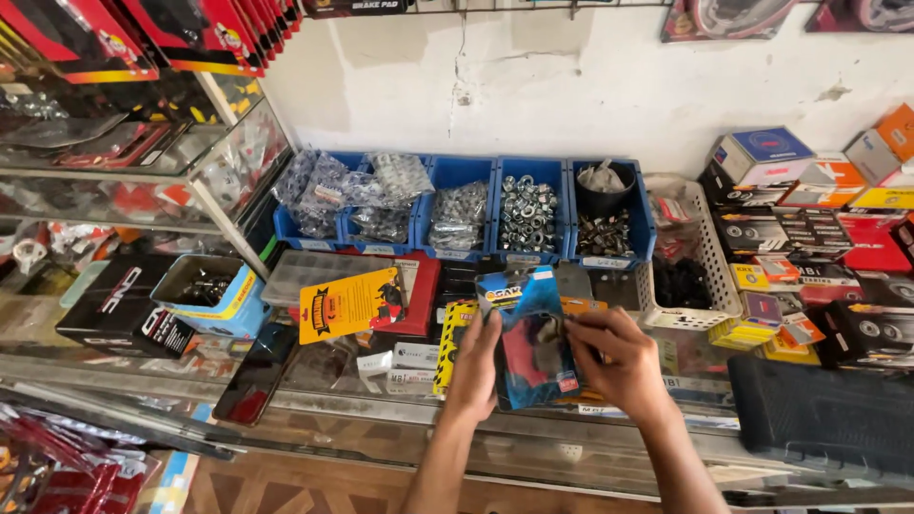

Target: Organize and sort packaged motorcycle spare parts on a glass counter and display shelf.

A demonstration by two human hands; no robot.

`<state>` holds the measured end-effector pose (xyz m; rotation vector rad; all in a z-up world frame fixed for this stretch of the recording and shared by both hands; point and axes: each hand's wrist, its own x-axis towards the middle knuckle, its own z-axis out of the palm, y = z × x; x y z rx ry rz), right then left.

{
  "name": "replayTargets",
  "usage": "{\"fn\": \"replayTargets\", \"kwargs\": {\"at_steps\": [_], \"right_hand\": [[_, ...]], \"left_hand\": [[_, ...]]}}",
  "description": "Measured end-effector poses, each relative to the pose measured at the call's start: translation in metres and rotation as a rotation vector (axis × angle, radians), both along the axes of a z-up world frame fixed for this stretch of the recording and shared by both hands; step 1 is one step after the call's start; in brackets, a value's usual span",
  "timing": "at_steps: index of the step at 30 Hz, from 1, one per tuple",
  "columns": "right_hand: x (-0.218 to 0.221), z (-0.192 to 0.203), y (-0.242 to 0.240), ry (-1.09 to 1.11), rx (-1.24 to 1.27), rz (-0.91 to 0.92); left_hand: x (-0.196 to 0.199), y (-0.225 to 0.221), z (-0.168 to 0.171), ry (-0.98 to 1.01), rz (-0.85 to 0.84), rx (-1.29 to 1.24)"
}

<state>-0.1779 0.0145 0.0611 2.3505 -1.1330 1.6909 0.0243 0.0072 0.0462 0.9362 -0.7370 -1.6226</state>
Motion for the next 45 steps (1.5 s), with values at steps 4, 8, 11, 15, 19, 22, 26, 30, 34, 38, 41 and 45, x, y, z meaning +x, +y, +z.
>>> {"fn": "replayTargets", "kwargs": {"at_steps": [4, 8, 11, 15, 19, 22, 26, 30, 34, 38, 41, 45], "right_hand": [[0.008, 0.014, -0.017, 0.005, -0.050, -0.056], [0.026, 0.028, -0.022, 0.040, -0.078, -0.011], [0.032, 0.023, -0.025, 0.093, -0.038, 0.040], [0.035, 0.018, -0.040, 0.000, -0.023, -0.082], [0.055, 0.022, -0.026, 0.076, -0.037, 0.121], [0.054, 0.010, -0.020, 0.187, -0.048, 0.174], [0.049, 0.007, 0.011, 0.251, 0.172, 0.335], [0.048, 0.020, 0.015, 0.213, 0.162, 0.289], [0.042, -0.010, 0.007, 0.369, 0.124, 0.078], [0.035, -0.033, 0.019, 0.530, 0.187, 0.220], [0.030, -0.024, 0.011, 0.507, 0.234, 0.215], [0.045, -0.037, 0.006, 0.513, 0.096, 0.150]], "left_hand": [[-0.002, -0.018, -0.062, -0.141, -0.049, -0.128], [-0.014, 0.019, 0.014, -0.351, -0.119, -0.358], [-0.019, 0.032, 0.048, -0.483, -0.028, -0.279], [-0.011, 0.022, 0.018, -0.476, -0.013, -0.316], [-0.004, -0.010, -0.036, -0.434, -0.068, -0.276], [0.000, -0.012, -0.011, -0.370, -0.021, -0.172], [0.006, -0.007, -0.006, -0.174, 0.123, -0.114], [0.006, -0.016, -0.027, -0.063, 0.143, -0.212], [0.000, -0.008, -0.015, -0.088, 0.093, -0.278], [0.010, -0.018, -0.017, -0.109, 0.153, -0.242], [0.007, -0.018, -0.011, -0.191, 0.186, -0.179], [-0.007, -0.015, -0.025, -0.011, 0.045, 0.123]]}}
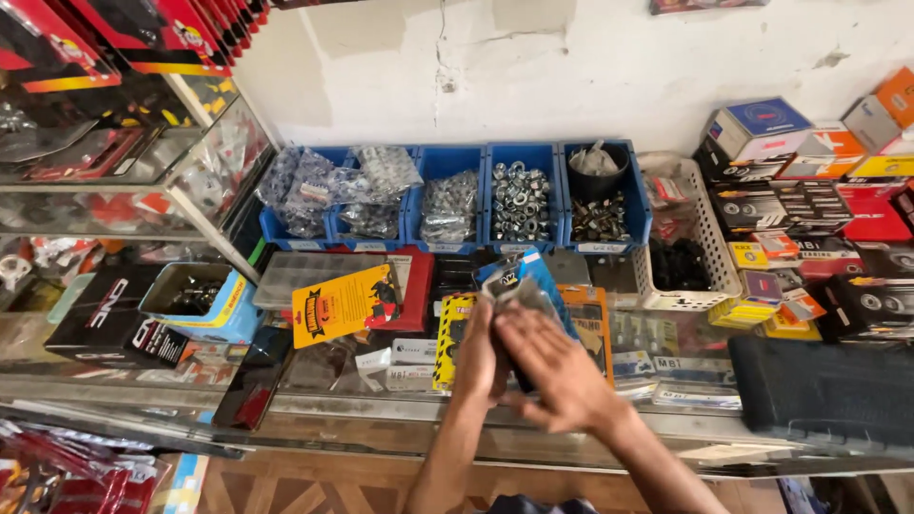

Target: Organize and sort packaged motorcycle spare parts on a glass counter and display shelf.

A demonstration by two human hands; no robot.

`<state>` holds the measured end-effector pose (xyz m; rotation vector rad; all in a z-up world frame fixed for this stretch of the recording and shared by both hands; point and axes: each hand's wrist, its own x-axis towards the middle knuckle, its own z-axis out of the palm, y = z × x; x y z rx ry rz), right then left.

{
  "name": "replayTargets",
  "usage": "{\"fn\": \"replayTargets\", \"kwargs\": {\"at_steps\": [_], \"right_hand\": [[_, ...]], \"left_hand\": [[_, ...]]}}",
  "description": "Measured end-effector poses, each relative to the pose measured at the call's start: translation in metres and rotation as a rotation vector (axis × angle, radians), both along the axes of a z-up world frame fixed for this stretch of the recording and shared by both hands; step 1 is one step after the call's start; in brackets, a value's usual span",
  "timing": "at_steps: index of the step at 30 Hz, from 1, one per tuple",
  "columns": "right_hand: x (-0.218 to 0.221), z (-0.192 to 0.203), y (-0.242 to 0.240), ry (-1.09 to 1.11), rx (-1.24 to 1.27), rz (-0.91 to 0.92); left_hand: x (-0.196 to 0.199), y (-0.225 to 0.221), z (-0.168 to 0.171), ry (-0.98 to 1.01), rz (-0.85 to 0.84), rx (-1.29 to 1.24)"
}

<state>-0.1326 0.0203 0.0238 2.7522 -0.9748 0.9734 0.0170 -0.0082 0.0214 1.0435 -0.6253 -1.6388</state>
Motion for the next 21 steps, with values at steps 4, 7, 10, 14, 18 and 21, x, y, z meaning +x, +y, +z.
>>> {"fn": "replayTargets", "kwargs": {"at_steps": [4, 7, 10, 14, 18, 21], "right_hand": [[0.009, 0.009, 0.019, 0.147, -0.056, -0.029], [0.006, 0.028, 0.039, 0.068, 0.005, 0.026], [-0.007, 0.013, 0.046, 0.000, 0.067, 0.067], [-0.033, -0.026, 0.034, -0.070, 0.017, 0.016], [-0.038, -0.017, 0.027, -0.200, 0.087, -0.096], [-0.034, 0.012, 0.028, -0.304, 0.192, -0.086]], "left_hand": [[0.007, -0.009, 0.007, 0.186, 0.103, 0.100], [0.014, -0.013, -0.005, 0.354, 0.097, -0.131], [0.015, -0.007, 0.023, 0.273, 0.220, 0.033], [0.019, -0.012, 0.017, 0.333, 0.186, 0.019], [0.015, -0.007, 0.013, 0.426, 0.105, -0.248], [0.007, 0.004, 0.036, 0.288, 0.054, -0.355]]}}
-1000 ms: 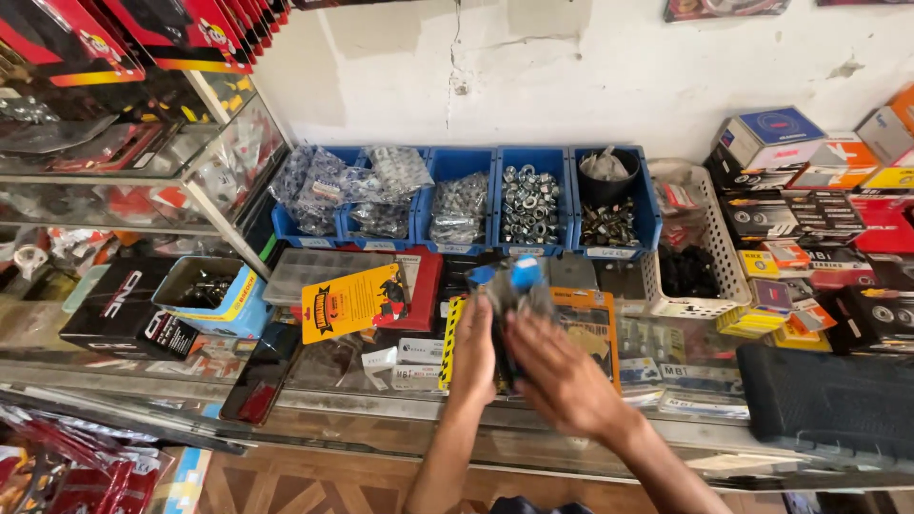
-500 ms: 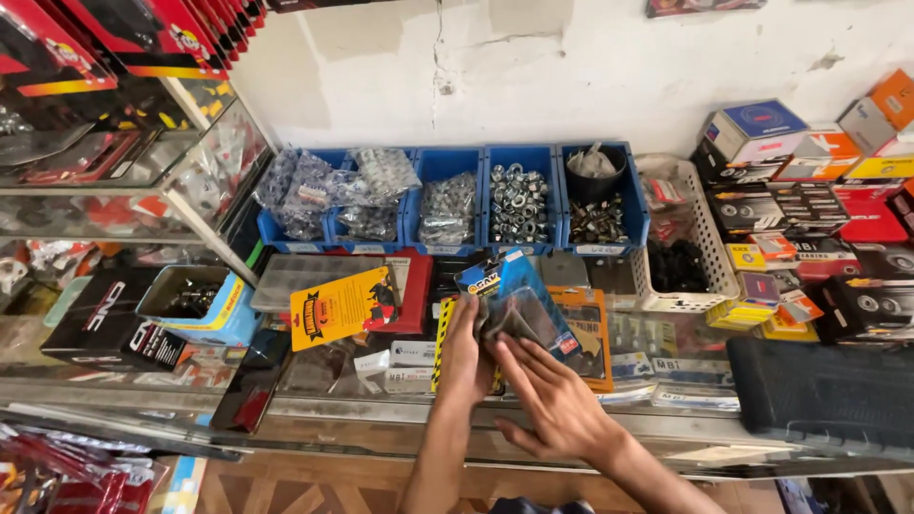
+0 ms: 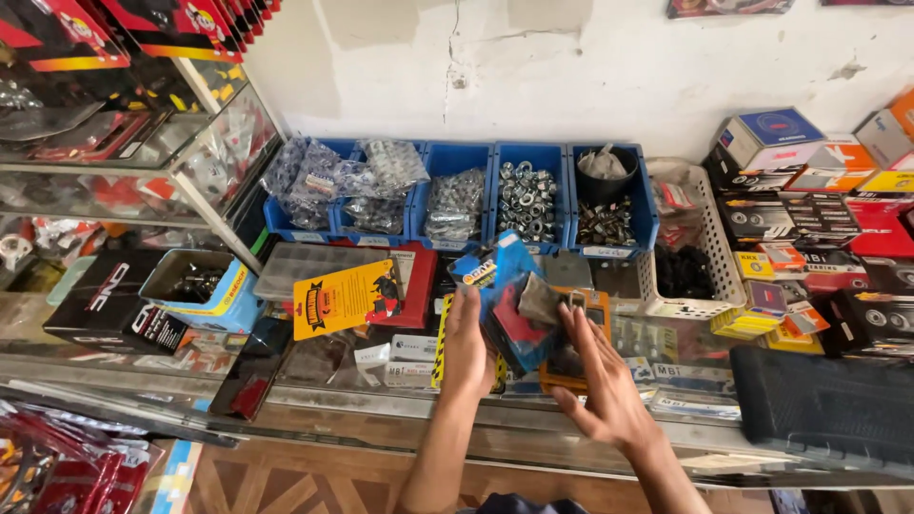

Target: Organize and sort packaged motorcycle spare parts on a glass counter and display shelf.

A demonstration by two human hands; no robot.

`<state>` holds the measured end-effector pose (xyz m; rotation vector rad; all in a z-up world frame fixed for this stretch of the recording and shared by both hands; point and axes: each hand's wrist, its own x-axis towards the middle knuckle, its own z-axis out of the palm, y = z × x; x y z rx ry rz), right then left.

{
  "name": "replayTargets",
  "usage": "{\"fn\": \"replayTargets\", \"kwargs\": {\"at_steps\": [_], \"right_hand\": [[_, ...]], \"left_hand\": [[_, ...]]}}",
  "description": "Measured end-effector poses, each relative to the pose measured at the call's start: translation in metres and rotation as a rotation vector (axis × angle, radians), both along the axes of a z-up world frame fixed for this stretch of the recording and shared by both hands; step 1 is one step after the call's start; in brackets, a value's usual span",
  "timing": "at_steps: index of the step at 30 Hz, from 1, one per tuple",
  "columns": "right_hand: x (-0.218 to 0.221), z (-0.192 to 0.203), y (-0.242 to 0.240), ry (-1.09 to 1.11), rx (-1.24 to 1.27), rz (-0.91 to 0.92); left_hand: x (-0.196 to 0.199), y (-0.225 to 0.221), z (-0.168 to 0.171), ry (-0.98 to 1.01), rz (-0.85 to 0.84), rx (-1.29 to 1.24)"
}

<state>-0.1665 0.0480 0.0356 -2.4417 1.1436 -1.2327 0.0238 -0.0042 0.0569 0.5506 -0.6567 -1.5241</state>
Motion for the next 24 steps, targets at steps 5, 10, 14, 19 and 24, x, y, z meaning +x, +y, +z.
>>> {"fn": "replayTargets", "kwargs": {"at_steps": [5, 10, 14, 19, 24], "right_hand": [[-0.001, 0.020, -0.036, -0.003, -0.081, 0.027], [0.025, 0.023, -0.039, 0.129, -0.282, 0.006], [0.030, 0.010, -0.011, 0.215, -0.132, 0.129], [0.013, 0.000, -0.014, 0.058, -0.060, 0.067], [0.004, -0.013, -0.018, -0.970, 0.639, -0.001]], "left_hand": [[-0.014, 0.011, -0.003, -0.484, 0.003, -0.025], [-0.021, 0.006, -0.015, -0.624, 0.036, 0.021], [-0.001, -0.008, -0.038, -0.340, 0.108, 0.044], [-0.003, 0.003, -0.018, -0.096, 0.088, 0.104], [-0.011, -0.008, -0.031, -0.031, 0.025, -0.060]]}}
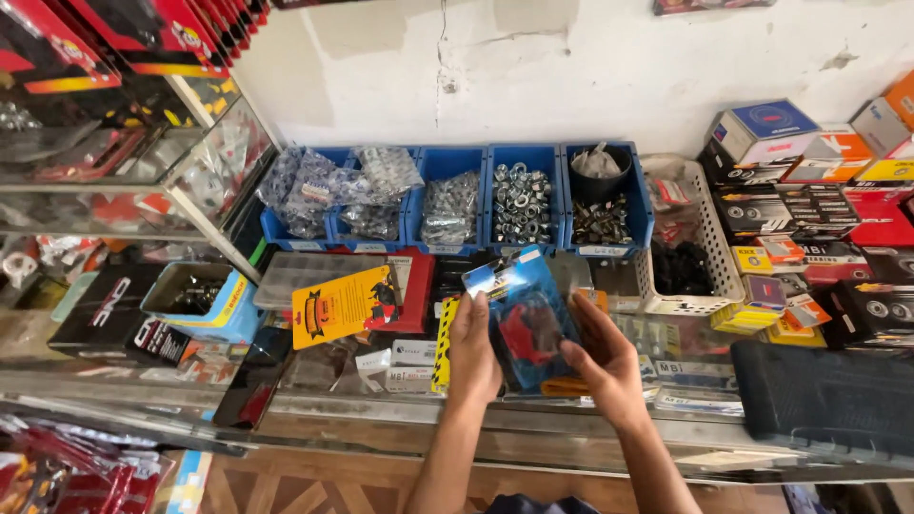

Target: Organize and sort packaged motorcycle spare parts on a glass counter and display shelf.

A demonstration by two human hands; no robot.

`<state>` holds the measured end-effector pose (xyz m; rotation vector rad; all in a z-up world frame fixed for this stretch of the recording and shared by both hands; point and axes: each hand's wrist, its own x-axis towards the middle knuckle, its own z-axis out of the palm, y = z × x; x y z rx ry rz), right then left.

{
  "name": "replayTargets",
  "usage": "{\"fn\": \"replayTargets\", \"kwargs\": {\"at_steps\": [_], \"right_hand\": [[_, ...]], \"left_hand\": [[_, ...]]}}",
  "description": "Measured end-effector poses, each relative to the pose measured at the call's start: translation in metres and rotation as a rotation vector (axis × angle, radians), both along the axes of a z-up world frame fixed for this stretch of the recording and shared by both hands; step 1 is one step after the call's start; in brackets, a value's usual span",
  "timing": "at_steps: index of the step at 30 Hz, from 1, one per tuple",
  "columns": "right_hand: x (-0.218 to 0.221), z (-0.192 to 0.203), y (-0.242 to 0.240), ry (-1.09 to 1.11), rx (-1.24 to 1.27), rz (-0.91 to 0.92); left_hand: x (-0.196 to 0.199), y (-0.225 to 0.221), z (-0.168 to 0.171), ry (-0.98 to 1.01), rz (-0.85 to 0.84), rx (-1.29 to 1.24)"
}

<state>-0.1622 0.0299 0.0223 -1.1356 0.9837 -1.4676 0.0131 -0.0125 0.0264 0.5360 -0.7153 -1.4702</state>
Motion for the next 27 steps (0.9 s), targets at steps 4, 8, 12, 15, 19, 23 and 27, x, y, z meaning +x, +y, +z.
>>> {"fn": "replayTargets", "kwargs": {"at_steps": [4, 8, 12, 15, 19, 23, 27], "right_hand": [[0.020, -0.009, 0.009, -0.212, 0.001, -0.146], [0.033, -0.012, 0.019, 0.213, -0.205, -0.353], [0.041, -0.001, 0.032, 0.569, -0.620, 0.161], [0.040, 0.007, 0.021, 0.746, -0.645, 0.093], [0.032, 0.047, 0.005, 0.784, -0.585, 0.049], [0.048, 0.072, 0.003, 0.721, -0.733, 0.092], [0.054, 0.016, 0.034, 1.075, -0.766, 0.204]], "left_hand": [[-0.023, 0.005, 0.029, -0.117, 0.071, -0.067], [-0.036, 0.021, 0.032, -0.704, 0.108, -0.227], [-0.034, 0.012, -0.009, 0.029, -0.272, -0.069], [-0.017, 0.012, -0.032, 0.270, -0.381, -0.106], [-0.020, 0.011, -0.092, 0.184, -0.308, 0.243], [-0.033, 0.024, -0.025, 0.263, -0.496, -0.017], [-0.016, 0.016, -0.012, 0.250, -0.463, -0.183]]}}
